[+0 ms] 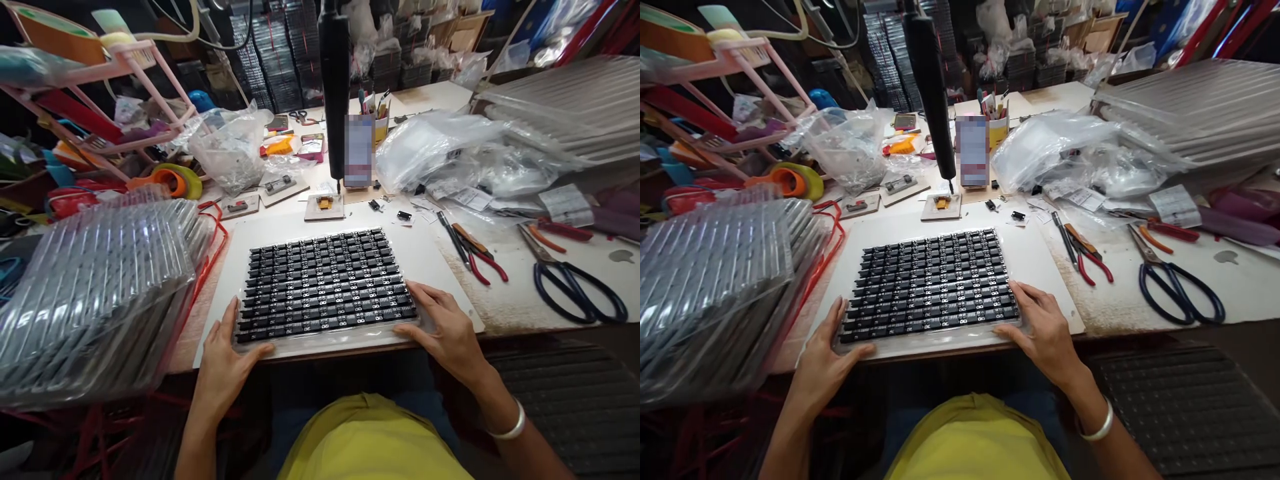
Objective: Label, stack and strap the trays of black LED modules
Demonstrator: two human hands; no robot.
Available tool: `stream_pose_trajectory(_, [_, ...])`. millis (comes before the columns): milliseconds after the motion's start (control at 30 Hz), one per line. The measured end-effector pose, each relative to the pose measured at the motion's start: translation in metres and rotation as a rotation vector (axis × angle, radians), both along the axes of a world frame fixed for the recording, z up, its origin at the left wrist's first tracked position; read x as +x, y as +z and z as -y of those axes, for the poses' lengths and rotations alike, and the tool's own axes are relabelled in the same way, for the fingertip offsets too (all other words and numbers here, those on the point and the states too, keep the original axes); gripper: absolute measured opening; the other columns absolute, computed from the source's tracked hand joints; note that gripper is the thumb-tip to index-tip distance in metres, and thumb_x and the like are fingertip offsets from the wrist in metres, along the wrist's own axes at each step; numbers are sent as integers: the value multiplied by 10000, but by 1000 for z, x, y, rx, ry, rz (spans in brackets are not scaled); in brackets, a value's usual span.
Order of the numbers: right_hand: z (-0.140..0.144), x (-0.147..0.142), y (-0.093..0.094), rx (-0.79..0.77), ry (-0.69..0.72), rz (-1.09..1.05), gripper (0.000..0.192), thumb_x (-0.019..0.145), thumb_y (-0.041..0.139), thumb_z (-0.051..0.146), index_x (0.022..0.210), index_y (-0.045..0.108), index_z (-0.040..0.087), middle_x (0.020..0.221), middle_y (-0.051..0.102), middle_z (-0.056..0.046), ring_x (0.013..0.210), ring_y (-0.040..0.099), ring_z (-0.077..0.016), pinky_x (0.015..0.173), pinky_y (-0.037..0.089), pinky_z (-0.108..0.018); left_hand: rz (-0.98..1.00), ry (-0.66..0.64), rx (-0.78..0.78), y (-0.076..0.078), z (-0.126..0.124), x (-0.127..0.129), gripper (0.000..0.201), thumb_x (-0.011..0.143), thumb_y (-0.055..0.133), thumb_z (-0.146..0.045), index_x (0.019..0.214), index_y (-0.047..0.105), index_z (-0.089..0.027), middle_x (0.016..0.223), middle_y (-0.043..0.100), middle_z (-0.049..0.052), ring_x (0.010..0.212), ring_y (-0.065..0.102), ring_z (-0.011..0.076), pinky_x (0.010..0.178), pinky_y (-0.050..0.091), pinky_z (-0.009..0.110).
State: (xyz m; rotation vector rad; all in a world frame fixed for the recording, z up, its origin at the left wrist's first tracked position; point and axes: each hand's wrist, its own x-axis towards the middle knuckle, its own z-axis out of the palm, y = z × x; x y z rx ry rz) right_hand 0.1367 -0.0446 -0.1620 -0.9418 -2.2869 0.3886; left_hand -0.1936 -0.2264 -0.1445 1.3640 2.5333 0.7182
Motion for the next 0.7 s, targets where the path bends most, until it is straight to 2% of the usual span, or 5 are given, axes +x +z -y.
stream_pose_trajectory(133, [2, 4, 5, -2, 27, 12, 725, 795, 647, 445, 1430, 356, 253, 1230, 584, -107, 1130, 543, -283, 948, 494, -448, -15, -40, 3, 0, 7, -2, 963, 685, 679, -565, 1463, 244, -201, 1441, 410, 155, 1316, 386, 335, 1098, 284, 533])
stream_pose_trajectory(267, [0, 4, 13, -37, 52, -2, 642, 820, 634, 401, 1400, 395, 265, 1208, 598, -97, 1113, 554, -266, 929, 502, -430, 64, -75, 5, 5, 9, -6, 894, 740, 628, -560, 1467, 225, -229, 1461, 387, 132, 1337, 364, 306, 1110, 272, 519])
stream_pose_trajectory(533, [-19, -16, 17, -212, -76, -112, 432, 884, 542, 404, 1283, 509, 241, 1092, 668, -73, 1023, 613, -232, 885, 509, -414, 227, 53, 87, 8, -11, -14, 696, 843, 498, -542, 1434, 315, -222, 1393, 486, 113, 1304, 422, 262, 1107, 299, 473])
stream_pose_trajectory(633, [-24, -22, 12, -265, -129, -173, 402, 880, 540, 418, 1227, 556, 214, 1071, 677, -84, 1009, 623, -234, 896, 500, -426, 280, 100, 161, 11, -12, -22, 621, 824, 542, -531, 1365, 437, -245, 1373, 513, 80, 1281, 450, 262, 1110, 301, 469])
stream_pose_trajectory(700, [-25, -23, 9, -305, -151, -197, 391, 880, 539, 419, 1209, 572, 209, 1072, 677, -84, 1010, 623, -229, 910, 493, -422, 356, 208, 247, 17, -11, -28, 547, 806, 580, -520, 1282, 533, -255, 1342, 545, 62, 1252, 481, 263, 1113, 303, 472])
